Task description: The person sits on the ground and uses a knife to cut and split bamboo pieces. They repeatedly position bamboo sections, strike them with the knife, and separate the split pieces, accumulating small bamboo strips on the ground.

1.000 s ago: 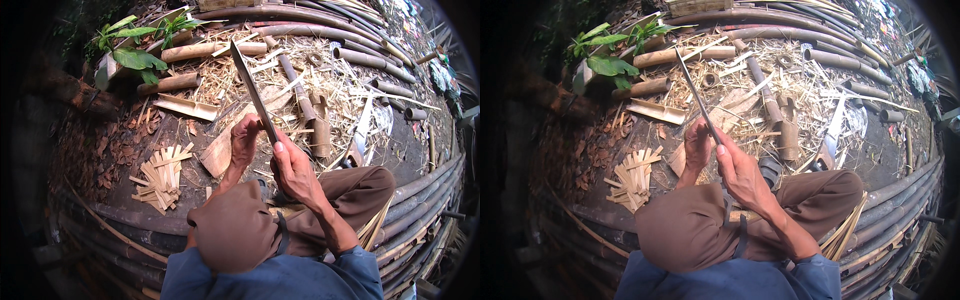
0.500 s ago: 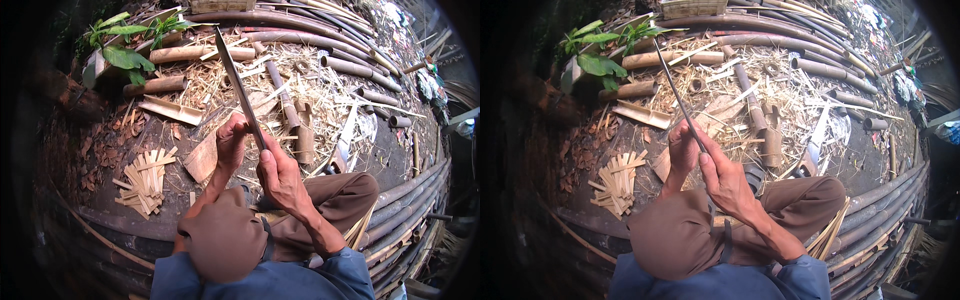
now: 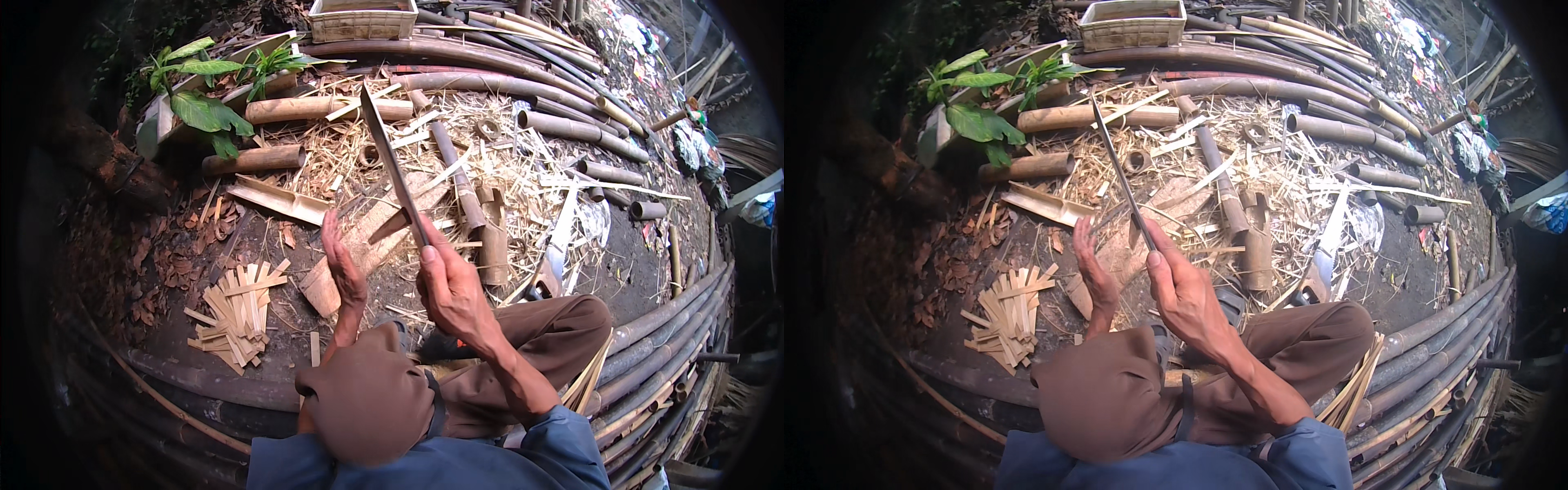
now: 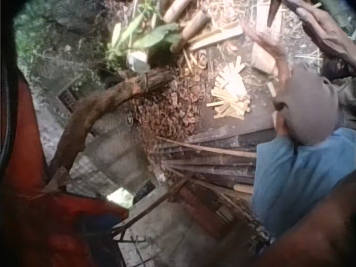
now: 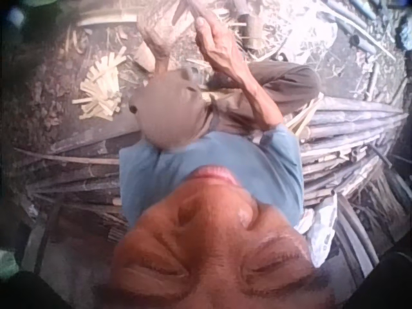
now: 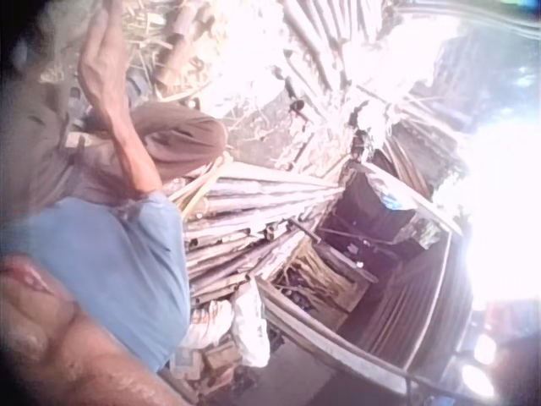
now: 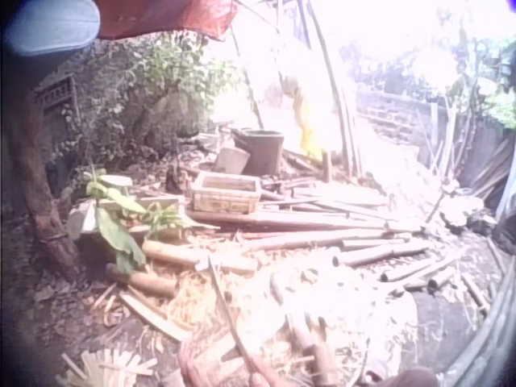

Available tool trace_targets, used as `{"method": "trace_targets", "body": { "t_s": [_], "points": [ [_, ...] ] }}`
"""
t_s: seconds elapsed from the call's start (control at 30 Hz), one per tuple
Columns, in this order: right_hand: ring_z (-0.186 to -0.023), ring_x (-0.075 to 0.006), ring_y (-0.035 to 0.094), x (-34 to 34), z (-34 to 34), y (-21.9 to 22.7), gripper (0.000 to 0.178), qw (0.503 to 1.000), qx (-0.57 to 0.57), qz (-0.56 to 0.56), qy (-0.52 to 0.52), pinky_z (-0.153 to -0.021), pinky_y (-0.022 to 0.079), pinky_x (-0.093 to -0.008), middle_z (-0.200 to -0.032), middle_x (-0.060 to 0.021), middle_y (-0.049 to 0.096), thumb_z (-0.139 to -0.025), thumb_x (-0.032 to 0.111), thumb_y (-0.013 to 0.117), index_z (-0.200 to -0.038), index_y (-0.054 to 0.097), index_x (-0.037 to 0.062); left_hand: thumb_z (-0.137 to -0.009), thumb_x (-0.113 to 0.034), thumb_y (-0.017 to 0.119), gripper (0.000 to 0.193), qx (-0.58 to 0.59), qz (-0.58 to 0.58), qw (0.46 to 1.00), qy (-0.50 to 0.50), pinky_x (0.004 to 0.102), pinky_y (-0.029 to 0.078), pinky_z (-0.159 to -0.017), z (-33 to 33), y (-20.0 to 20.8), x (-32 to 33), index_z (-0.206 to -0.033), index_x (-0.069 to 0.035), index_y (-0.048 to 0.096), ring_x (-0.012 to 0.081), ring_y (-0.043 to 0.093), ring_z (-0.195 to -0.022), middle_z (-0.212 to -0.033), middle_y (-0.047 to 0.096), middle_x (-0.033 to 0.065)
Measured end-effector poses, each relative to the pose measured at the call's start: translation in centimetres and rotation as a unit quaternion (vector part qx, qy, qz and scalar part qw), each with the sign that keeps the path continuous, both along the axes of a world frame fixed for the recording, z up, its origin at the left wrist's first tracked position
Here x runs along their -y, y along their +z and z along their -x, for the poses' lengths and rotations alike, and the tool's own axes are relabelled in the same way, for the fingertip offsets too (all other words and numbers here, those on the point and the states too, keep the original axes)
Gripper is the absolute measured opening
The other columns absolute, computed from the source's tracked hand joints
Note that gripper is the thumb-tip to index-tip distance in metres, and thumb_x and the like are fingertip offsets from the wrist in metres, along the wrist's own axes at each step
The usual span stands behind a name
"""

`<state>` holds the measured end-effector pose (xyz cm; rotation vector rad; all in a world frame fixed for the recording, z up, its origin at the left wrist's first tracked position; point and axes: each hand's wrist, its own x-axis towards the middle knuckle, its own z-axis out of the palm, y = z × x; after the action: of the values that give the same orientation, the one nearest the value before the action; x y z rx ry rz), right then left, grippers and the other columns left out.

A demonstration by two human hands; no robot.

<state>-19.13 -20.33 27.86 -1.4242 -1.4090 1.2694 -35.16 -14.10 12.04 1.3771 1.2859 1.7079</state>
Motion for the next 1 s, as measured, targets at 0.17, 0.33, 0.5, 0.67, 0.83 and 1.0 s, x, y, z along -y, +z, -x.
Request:
{"method": "trace_targets", "body": {
  "t_s": [0.17,0.33,0.5,0.67,0.83,1.0],
  "points": [
    [-0.067,-0.0292,0.061,-1.0,0.5,-2.4,0.049,0.994,0.089,0.029,0.049,-0.073,0.048,-0.0402,-0.074,-0.0231,0.063,-0.103,0.030,0.042,-0.146,0.039,0.0090,-0.104,-0.033,0.028,0.047,0.014,0.048,0.995,0.086,0.0383,0.039,-0.098,3.8,-0.2,2.3,-0.129,0.001,0.050,0.0231,0.053,-0.110,-0.117,0.058,0.0140],
    [-0.058,-0.0211,0.053,-0.6,0.2,0.0,0.052,0.999,0.042,0.007,0.022,-0.067,0.046,-0.0333,-0.061,-0.0154,0.052,-0.103,0.032,0.041,-0.149,0.035,0.0093,-0.104,-0.025,0.040,0.035,-0.014,0.025,0.999,0.023,0.0343,0.043,-0.093,4.1,3.6,2.2,-0.120,0.003,0.055,0.0188,0.055,-0.103,-0.113,0.059,0.0118],
    [-0.072,-0.0256,0.059,-1.0,0.0,-4.4,0.051,0.998,0.051,0.014,0.034,-0.076,0.047,-0.0358,-0.072,-0.0203,0.056,-0.103,0.034,0.040,-0.146,0.039,0.0057,-0.097,-0.035,0.059,0.044,-0.033,-0.082,0.995,-0.046,0.0326,0.048,-0.092,2.8,7.4,0.7,-0.117,0.003,0.056,0.0202,0.057,-0.101,-0.110,0.058,0.0128],
    [-0.077,-0.0270,0.064,-1.9,-0.4,-5.0,0.055,1.000,0.017,0.009,0.013,-0.077,0.049,-0.0378,-0.082,-0.0187,0.064,-0.100,0.041,0.046,-0.141,0.045,0.0040,-0.079,-0.038,0.079,0.051,-0.307,-0.209,0.921,-0.115,0.0402,0.046,-0.090,-0.8,11.5,-3.6,-0.111,-0.006,0.056,0.0244,0.059,-0.093,-0.100,0.061,0.0108],
    [-0.062,-0.0223,0.059,-5.6,-3.6,-6.9,0.049,0.997,0.054,-0.047,0.020,-0.060,0.050,-0.0377,-0.074,-0.0127,0.061,-0.086,0.042,0.059,-0.104,0.058,-0.0028,-0.077,-0.024,0.080,0.035,-0.338,-0.230,0.892,-0.194,0.0353,0.040,-0.081,-4.5,10.6,-9.6,-0.099,-0.011,0.055,0.0207,0.057,-0.079,-0.079,0.058,0.0037],
    [-0.057,-0.0175,0.056,-8.1,-5.6,-7.2,0.032,0.999,0.025,-0.034,0.031,-0.052,0.047,-0.0357,-0.064,-0.0096,0.058,-0.083,0.025,0.060,-0.095,0.058,-0.0046,-0.076,-0.013,0.078,0.026,-0.262,-0.222,0.910,-0.232,0.0342,0.041,-0.060,-7.8,9.8,-12.5,-0.074,-0.005,0.053,0.0211,0.048,-0.063,-0.070,0.049,0.0062]
  ]
}}
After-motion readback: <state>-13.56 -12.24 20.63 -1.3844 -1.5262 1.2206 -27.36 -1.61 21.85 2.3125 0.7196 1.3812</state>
